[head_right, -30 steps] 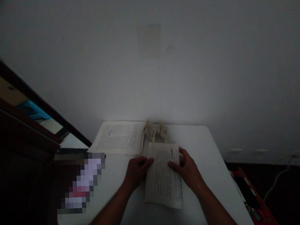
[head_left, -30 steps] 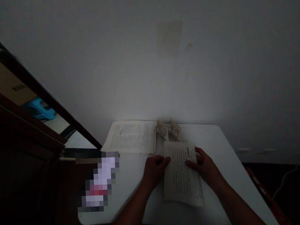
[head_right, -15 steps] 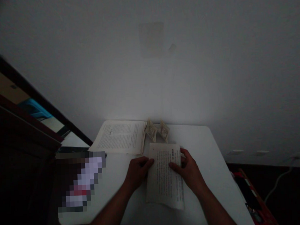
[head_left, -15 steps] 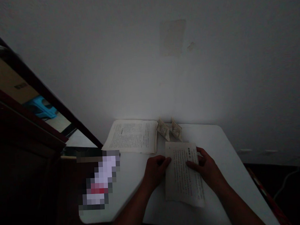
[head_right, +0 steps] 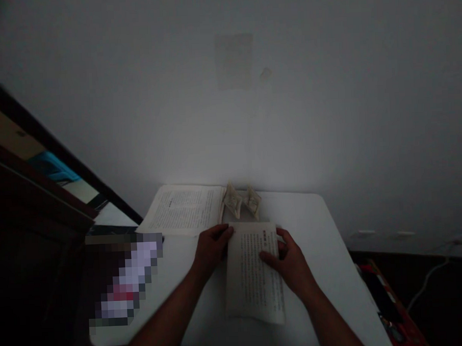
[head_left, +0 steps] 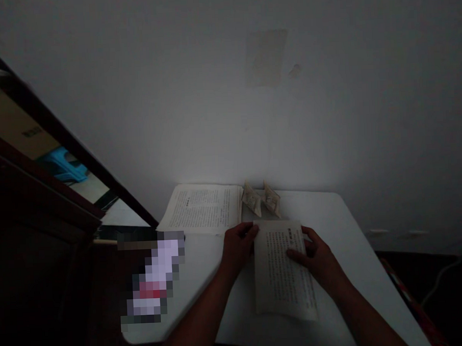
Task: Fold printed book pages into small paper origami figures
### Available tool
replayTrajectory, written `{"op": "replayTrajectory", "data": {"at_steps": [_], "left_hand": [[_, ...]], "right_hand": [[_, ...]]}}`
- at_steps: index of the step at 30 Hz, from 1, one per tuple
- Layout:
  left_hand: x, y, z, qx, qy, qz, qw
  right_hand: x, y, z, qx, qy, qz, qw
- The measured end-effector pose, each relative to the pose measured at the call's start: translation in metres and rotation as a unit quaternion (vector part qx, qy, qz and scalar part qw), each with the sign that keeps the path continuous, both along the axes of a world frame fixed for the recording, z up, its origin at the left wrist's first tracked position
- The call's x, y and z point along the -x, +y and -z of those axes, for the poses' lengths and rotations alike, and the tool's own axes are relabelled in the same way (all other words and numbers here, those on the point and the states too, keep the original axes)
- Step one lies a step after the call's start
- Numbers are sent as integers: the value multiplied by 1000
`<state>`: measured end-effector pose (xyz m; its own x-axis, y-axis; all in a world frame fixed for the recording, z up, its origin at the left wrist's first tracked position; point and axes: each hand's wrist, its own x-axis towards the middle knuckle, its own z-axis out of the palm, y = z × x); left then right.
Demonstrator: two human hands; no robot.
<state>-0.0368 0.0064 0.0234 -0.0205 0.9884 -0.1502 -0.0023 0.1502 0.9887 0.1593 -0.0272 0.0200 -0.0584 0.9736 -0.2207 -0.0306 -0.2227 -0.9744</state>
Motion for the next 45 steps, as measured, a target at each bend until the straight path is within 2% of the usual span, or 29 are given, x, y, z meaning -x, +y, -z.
{"op": "replayTrajectory", "data": {"at_steps": [8,14,21,30,37,45], "left_hand": [[-1,1,-3,13,8,-21,1000],[0,2,-4,23,21,-26,999],[0,3,-2,14,24,-24,999],[1,3,-1,17,41,-14,999],[1,3,-3,-15,56,-16,998],[2,2,-4,-46,101,-11,994]], "right_hand": [[2,-1,-5,1,-2,11,1000],[1,-2,-5,-4,-3,-16,1000],[5,-1,-1,-8,10,33,999],[0,-1,-1,-6,-19,-1,1000],[0,0,4,-10,-20,0,1000],[3,-1,-4,-13,-24,4,1000]]}}
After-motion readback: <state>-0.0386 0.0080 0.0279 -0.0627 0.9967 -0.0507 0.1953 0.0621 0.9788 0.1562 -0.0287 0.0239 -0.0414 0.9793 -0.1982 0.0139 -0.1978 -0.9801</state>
